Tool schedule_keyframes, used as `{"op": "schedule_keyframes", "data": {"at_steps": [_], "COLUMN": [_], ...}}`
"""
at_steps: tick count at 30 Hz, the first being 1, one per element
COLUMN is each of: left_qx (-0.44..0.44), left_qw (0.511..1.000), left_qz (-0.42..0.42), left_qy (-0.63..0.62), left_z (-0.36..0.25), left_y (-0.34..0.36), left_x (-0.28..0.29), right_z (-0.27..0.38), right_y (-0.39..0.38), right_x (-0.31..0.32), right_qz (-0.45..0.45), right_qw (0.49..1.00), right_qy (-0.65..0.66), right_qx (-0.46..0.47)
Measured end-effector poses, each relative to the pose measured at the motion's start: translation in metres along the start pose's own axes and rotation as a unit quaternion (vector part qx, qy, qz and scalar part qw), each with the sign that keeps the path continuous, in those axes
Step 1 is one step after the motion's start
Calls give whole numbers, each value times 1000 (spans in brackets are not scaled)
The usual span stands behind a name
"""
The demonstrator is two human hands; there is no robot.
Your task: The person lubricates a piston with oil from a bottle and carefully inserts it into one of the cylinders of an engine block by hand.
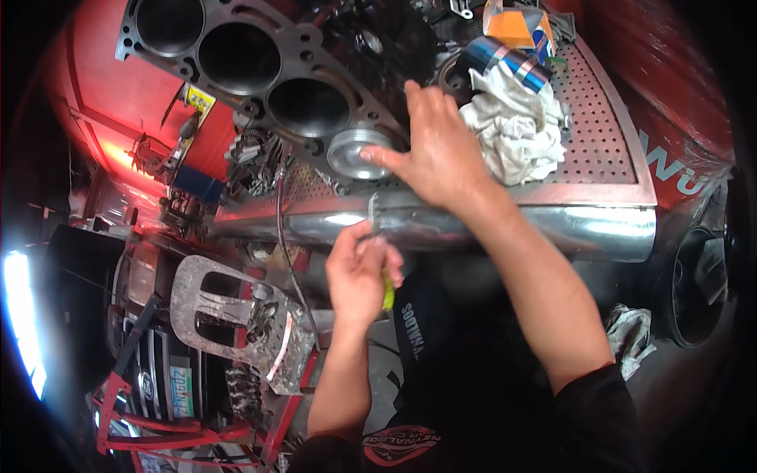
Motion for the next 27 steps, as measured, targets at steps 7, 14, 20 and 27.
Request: {"op": "schedule_keyframes", "data": {"at_steps": [7,14,20,27], "left_qx": [-184,-171,-253,-34], "left_qw": [839,853,725,894], "left_qz": [-156,-153,-122,-131], "left_qy": [487,469,629,426], "left_z": [-52,-54,-73,-51], "left_y": [1,19,21,33], "left_x": [-47,-69,-79,-58], "right_z": [21,23,16,16], "right_y": [42,17,30,18], "right_x": [23,43,39,43], "right_qz": [373,267,273,309], "right_qw": [914,955,955,946], "right_qy": [-157,-126,-117,-91], "right_qx": [-8,-8,10,36]}}
Point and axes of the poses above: each hand's wrist, its own y-axis towards the middle knuckle, its own x-axis out of the back of the hand, z = x × y, the point moved 8 cm from there along y, towards the middle knuckle, and after that the axes turned 14 degrees about z, right-handed, at the moved point
